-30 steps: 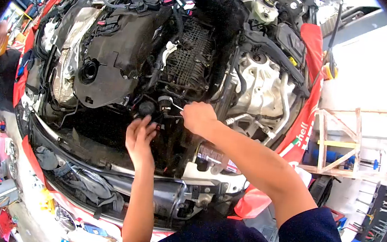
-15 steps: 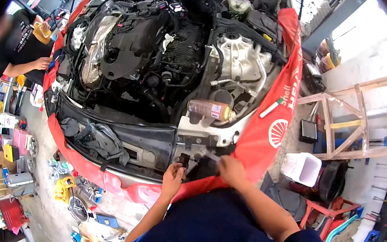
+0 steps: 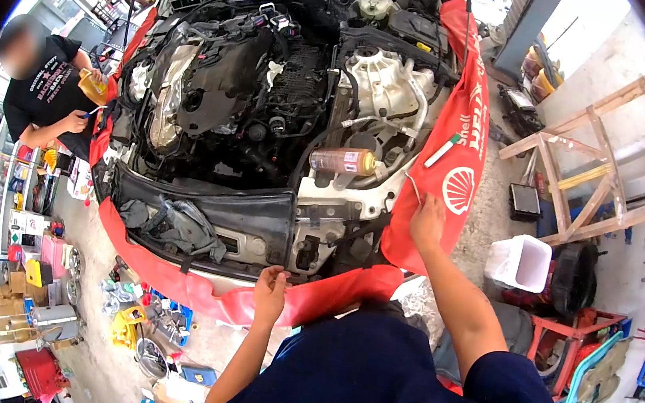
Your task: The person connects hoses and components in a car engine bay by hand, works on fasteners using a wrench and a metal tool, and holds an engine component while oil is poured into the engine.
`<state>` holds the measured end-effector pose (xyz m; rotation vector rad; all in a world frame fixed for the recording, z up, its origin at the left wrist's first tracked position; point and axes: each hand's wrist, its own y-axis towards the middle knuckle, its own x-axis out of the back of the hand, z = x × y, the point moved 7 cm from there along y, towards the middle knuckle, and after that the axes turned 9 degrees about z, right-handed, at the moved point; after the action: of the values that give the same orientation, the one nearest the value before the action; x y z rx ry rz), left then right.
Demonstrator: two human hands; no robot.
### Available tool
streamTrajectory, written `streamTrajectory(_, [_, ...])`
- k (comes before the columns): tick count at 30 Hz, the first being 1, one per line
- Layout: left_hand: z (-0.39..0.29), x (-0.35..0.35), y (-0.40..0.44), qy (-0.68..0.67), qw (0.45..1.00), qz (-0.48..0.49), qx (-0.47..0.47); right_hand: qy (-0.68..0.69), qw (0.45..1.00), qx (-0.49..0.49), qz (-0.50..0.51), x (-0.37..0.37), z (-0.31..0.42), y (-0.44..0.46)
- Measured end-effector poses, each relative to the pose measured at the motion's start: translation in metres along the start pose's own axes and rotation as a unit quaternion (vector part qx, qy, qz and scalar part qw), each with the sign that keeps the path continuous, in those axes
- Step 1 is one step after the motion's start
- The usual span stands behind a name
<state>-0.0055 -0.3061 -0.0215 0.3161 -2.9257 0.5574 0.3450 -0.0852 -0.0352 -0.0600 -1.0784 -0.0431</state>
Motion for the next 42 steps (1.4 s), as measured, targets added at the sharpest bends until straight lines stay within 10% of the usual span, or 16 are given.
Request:
streamTrajectory(3, [-0.02,0.029,0.014,0.033,0.996,-0.043,-0.074,-0.083,0.996,-0.032,0.001,0.004,0.023,0.005])
streamTrajectory(6, [-0.095,0.072,0.056,0.15,0.979,-0.095,-0.103,-0.049,0.982,0.13,-0.13,0.009,0.078,-0.002])
streamTrajectory(9, [-0.124,0.104,0.146,0.155,0.974,-0.076,-0.148,-0.007,0.965,0.26,-0.037,-0.024,0.132,-0.006])
streamTrajectory(16, [0.031,0.075,0.437,0.266,0.964,0.033,-0.007,0.003,0.931,0.362,0.047,-0.095,0.2,0.017])
streamTrajectory(19, [0.051,0.049,0.45,-0.061,0.993,-0.019,0.1,-0.001,0.93,0.362,0.063,-0.107,0.203,0.021])
streamTrajectory(28, [0.053,0.026,0.442,-0.417,0.883,0.138,0.168,-0.034,0.904,0.413,0.108,-0.115,0.204,0.025])
streamTrajectory(42, [0.051,0.032,0.456,-0.306,0.936,0.069,0.157,-0.028,0.893,0.43,0.127,-0.122,0.195,0.023])
